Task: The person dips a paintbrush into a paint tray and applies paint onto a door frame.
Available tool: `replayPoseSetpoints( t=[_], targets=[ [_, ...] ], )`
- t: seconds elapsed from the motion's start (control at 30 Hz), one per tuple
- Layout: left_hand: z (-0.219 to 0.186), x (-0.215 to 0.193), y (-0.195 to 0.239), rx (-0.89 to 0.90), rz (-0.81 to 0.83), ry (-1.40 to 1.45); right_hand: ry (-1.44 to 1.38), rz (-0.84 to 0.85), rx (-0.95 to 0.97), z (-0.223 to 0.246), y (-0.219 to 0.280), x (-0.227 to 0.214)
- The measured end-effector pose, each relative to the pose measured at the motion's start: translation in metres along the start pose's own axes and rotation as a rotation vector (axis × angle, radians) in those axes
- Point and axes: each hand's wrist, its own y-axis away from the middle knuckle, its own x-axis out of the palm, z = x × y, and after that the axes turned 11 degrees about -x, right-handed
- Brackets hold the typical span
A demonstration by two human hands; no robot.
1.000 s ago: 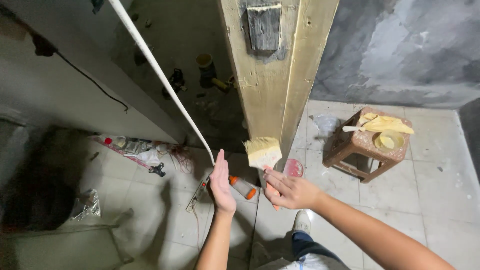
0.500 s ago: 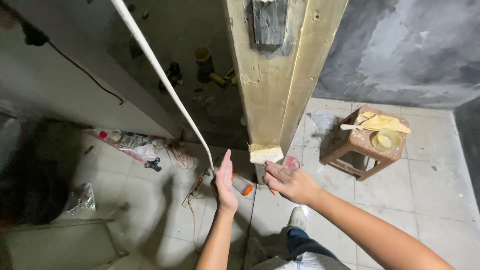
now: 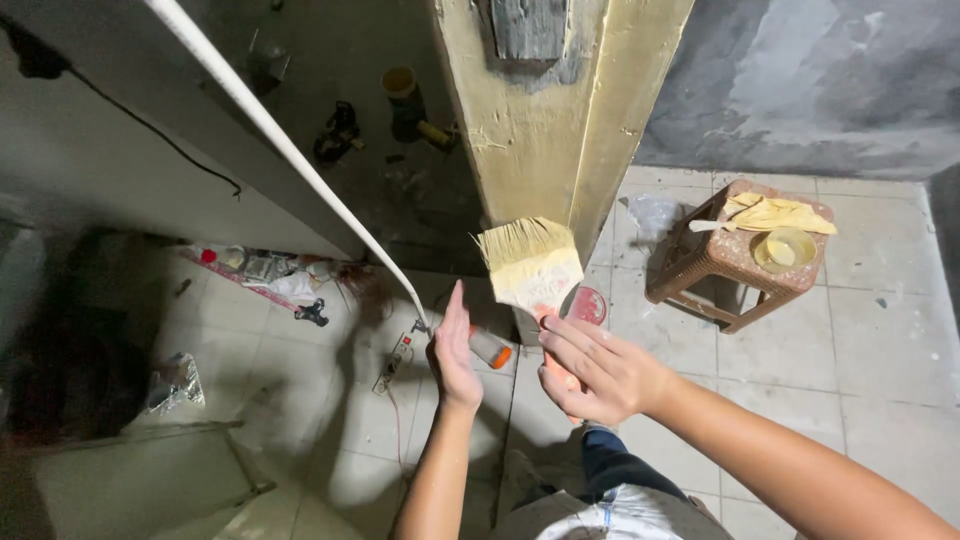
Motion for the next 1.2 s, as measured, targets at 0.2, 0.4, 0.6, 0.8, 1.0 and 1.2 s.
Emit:
replayPoseSetpoints(
  t=[0.2,0.4,0.6,0.8,1.0,1.2],
  targets=[
    [0.024,-0.004,0.004,0.043,-0.01,-0.024,0.024,0.122,-0.027,0.012,0.044,0.041],
    [0.033,-0.008,0.005,0.039,-0.014,-0.021,0.045,0.178,-0.029,0.029,0.064,0.065],
    [0.051,-0.016,0.011,0.013,-0.03,-0.027,0.044,0.243,0.029,0.05,0.082,0.089],
    [0.064,-0.022,0.018,-0.034,-0.052,-0.04,-0.016,0.388,0.03,0.067,0.104,0.127],
    [0.071,-0.022,0.02,-0.138,-0.082,-0.052,-0.12,0.446,0.169,0.098,0.137,0.165],
    [0.094,-0.03,0.02,-0.135,-0.085,-0.045,-0.228,0.453,0.267,0.073,0.123,0.137]
  ],
)
